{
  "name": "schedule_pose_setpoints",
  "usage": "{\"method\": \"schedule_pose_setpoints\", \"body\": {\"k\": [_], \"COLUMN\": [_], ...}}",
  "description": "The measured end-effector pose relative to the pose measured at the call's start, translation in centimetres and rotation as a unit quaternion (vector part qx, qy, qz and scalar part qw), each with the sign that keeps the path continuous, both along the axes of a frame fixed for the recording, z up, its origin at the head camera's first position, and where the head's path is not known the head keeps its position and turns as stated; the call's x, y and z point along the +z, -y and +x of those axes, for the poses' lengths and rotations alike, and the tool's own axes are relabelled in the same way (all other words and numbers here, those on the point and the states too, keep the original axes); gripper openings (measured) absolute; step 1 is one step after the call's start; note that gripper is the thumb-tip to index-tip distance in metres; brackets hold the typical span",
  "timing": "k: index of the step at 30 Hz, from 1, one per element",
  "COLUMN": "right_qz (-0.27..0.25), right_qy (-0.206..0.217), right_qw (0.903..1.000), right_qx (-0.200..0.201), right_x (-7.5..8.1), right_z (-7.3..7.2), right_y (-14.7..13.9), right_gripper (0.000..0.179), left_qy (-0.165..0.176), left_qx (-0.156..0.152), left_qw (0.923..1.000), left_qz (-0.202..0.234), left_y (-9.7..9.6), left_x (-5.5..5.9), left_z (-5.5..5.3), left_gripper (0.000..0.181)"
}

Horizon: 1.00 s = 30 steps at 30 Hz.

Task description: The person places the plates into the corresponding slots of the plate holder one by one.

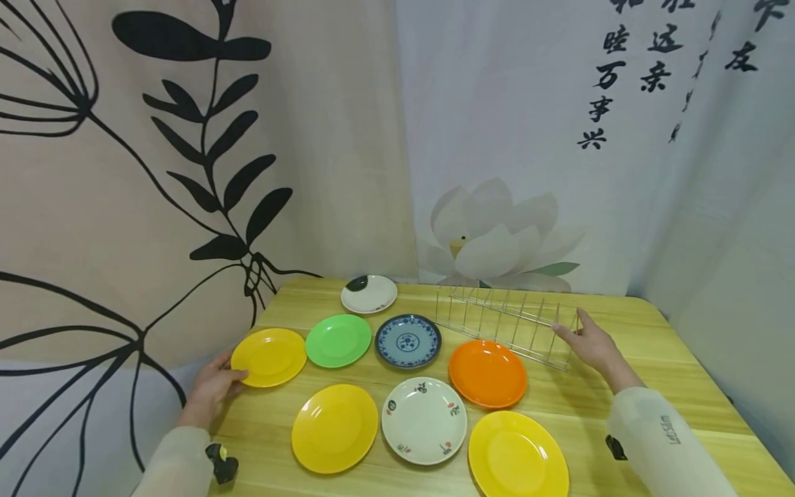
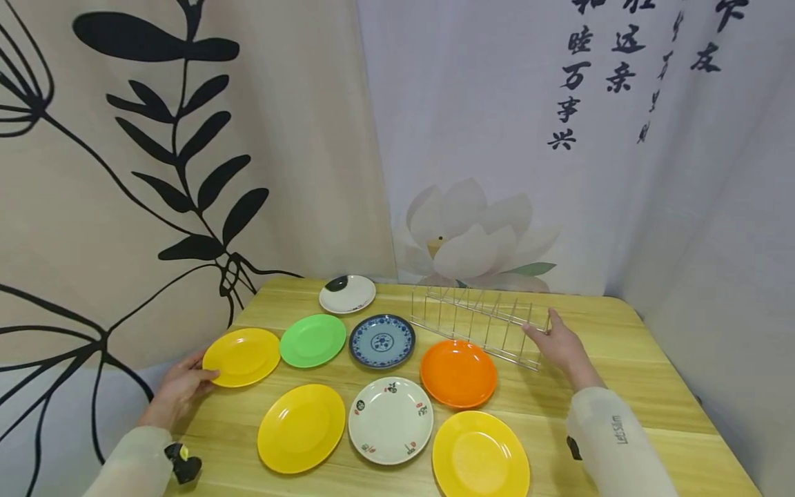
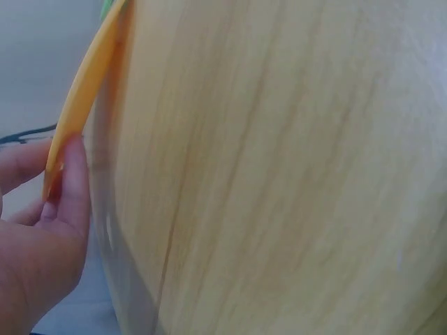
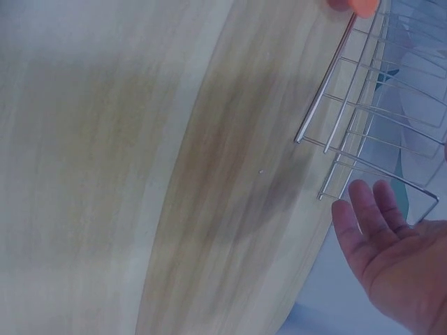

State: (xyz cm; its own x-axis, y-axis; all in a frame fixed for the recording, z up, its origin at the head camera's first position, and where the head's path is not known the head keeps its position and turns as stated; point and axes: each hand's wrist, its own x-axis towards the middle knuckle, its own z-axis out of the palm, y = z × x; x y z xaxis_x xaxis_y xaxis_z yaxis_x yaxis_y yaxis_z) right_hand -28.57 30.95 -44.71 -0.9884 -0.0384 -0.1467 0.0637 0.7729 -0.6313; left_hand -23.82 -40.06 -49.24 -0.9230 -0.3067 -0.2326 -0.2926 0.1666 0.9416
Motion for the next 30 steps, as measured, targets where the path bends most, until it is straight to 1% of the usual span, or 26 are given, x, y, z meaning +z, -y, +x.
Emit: {"method": "schedule_pose_setpoints", "body": {"k": [5,7,9,12,14,17,19,21,25,27,30], "right_qz": [-0.002,-0.001,-0.001,-0.003,-0.006,-0.01,-0.013,-0.015,-0.025,-0.03,-0.039], "right_qy": [-0.008,-0.011,-0.012,-0.009,-0.008,-0.005,-0.005,-0.004,-0.002,-0.001,0.0], "right_qw": [1.0,0.9999,0.9999,0.9999,0.9999,0.9999,0.9999,0.9998,0.9996,0.9995,0.9992], "right_qx": [0.002,0.002,0.002,0.004,0.006,0.009,0.01,0.011,0.01,0.009,0.005], "right_x": [0.0,0.0,0.0,0.1,0.1,0.3,0.3,0.3,0.1,0.0,0.0], "right_z": [0.0,0.0,0.0,0.0,0.1,0.2,0.3,0.2,0.0,-0.1,-0.2], "right_y": [0.1,0.1,0.1,0.1,0.0,0.0,0.0,0.0,-0.1,-0.1,0.1], "right_gripper": [0.103,0.103,0.103,0.103,0.103,0.103,0.103,0.101,0.101,0.101,0.103], "left_qy": [0.012,0.013,0.009,-0.01,-0.022,-0.041,-0.046,-0.048,-0.051,-0.059,-0.074], "left_qx": [0.016,0.025,0.026,0.022,0.025,0.032,0.038,0.036,0.03,0.023,0.008], "left_qw": [0.9997,0.9995,0.9994,0.9989,0.9981,0.9959,0.9944,0.9941,0.9952,0.9951,0.9937], "left_qz": [0.013,0.017,0.022,0.04,0.052,0.074,0.087,0.091,0.079,0.076,0.083], "left_y": [0.0,0.0,0.0,0.2,0.3,0.3,0.2,0.0,-0.8,-1.5,-2.8], "left_x": [0.1,0.2,0.3,0.5,0.8,1.5,2.1,2.7,3.6,3.9,4.4], "left_z": [0.1,0.1,0.3,0.5,0.6,0.7,0.7,0.6,-0.1,-0.5,-1.3], "left_gripper": [0.079,0.077,0.076,0.075,0.074,0.074,0.074,0.073,0.069,0.068,0.067]}}
